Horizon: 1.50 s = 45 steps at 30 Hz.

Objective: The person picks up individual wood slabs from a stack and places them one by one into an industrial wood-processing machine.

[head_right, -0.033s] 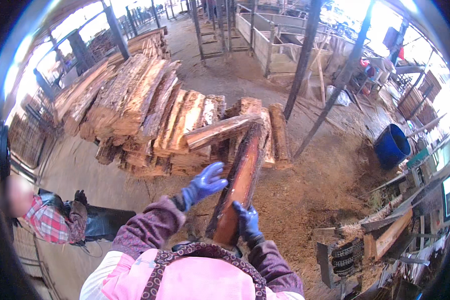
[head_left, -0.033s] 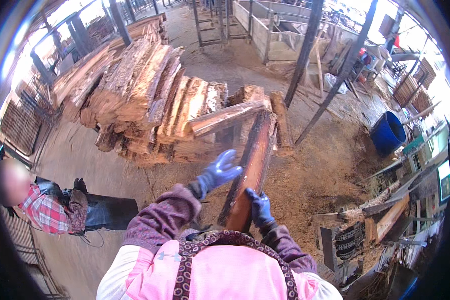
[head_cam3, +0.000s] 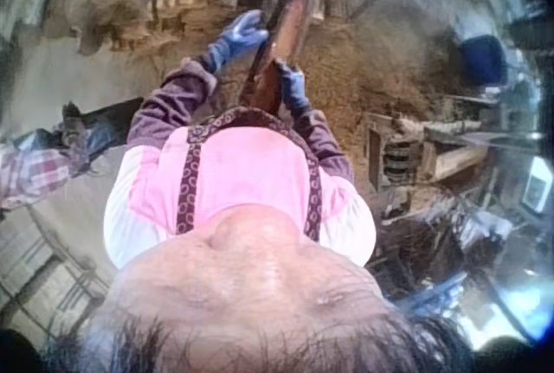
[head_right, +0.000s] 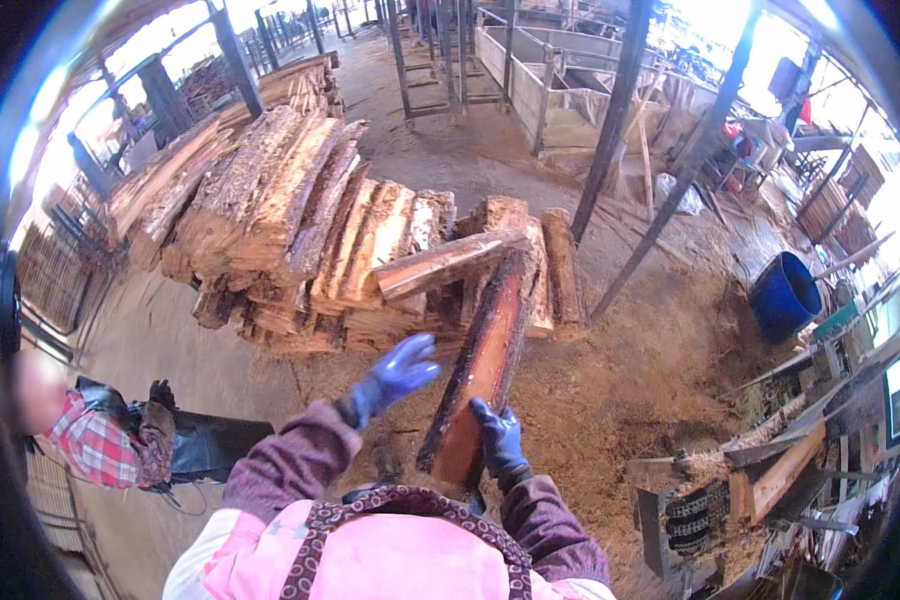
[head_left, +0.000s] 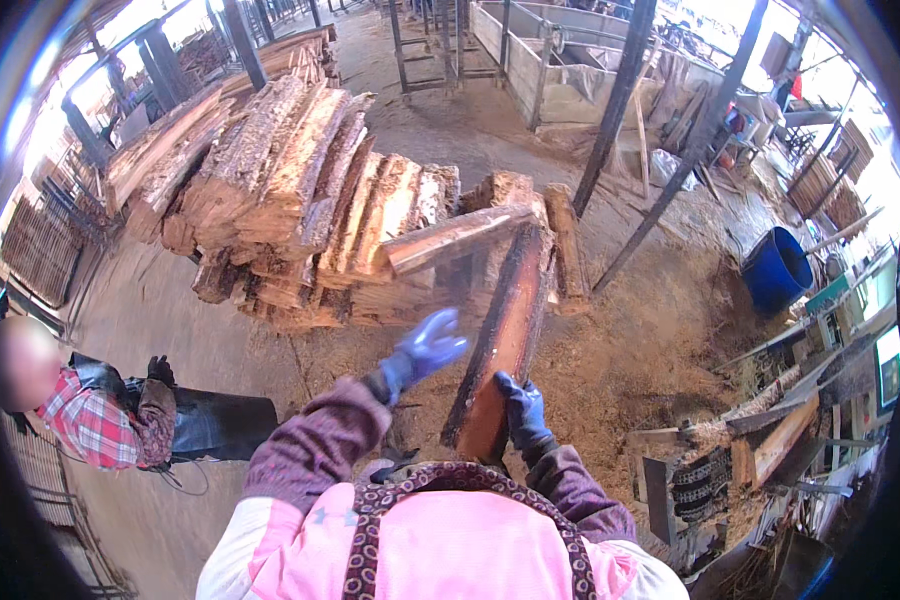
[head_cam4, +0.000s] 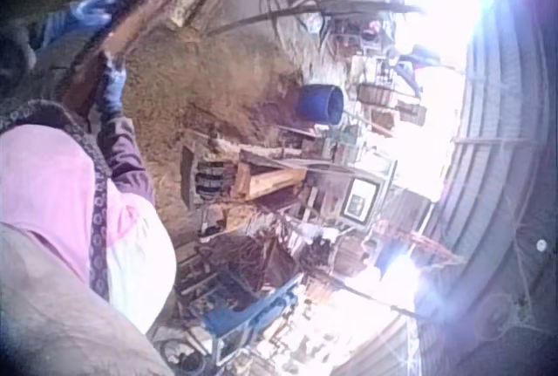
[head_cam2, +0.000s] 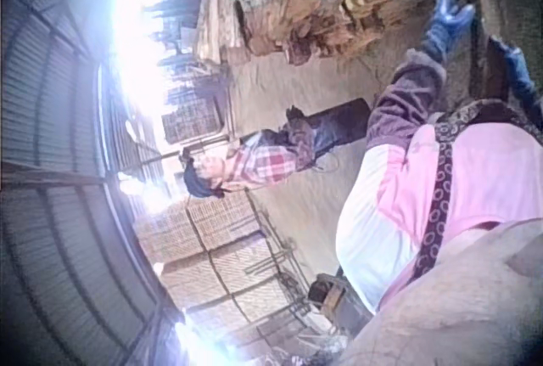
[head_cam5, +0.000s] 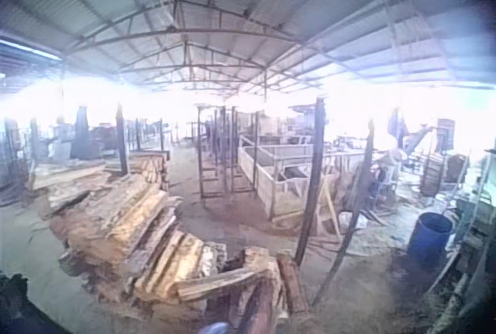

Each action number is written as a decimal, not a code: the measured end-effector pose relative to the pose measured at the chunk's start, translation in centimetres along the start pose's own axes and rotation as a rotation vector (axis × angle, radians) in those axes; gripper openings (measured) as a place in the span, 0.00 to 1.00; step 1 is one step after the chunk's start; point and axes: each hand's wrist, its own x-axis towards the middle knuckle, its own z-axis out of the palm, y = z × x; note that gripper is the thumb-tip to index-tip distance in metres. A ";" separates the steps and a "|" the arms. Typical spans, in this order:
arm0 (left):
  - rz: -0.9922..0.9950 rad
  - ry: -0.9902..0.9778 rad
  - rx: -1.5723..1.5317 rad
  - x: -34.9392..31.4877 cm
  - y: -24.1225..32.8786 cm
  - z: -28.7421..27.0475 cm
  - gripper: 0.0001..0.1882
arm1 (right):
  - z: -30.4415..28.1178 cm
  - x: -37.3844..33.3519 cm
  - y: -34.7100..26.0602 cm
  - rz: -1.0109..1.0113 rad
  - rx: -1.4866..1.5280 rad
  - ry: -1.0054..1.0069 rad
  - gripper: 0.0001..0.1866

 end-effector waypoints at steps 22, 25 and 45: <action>-0.254 0.763 -0.328 -20.9 -5.5 -38.4 0.24 | 26.5 15.1 9.7 -0.106 -0.726 -0.389 0.40; 0.189 0.953 0.218 -17.1 -0.6 -39.4 0.27 | 27.8 17.5 4.7 -0.187 -0.325 -0.264 0.28; 0.461 0.823 1.416 -6.4 21.8 -45.4 0.42 | 55.4 12.6 -17.0 -0.824 -0.588 -0.794 0.48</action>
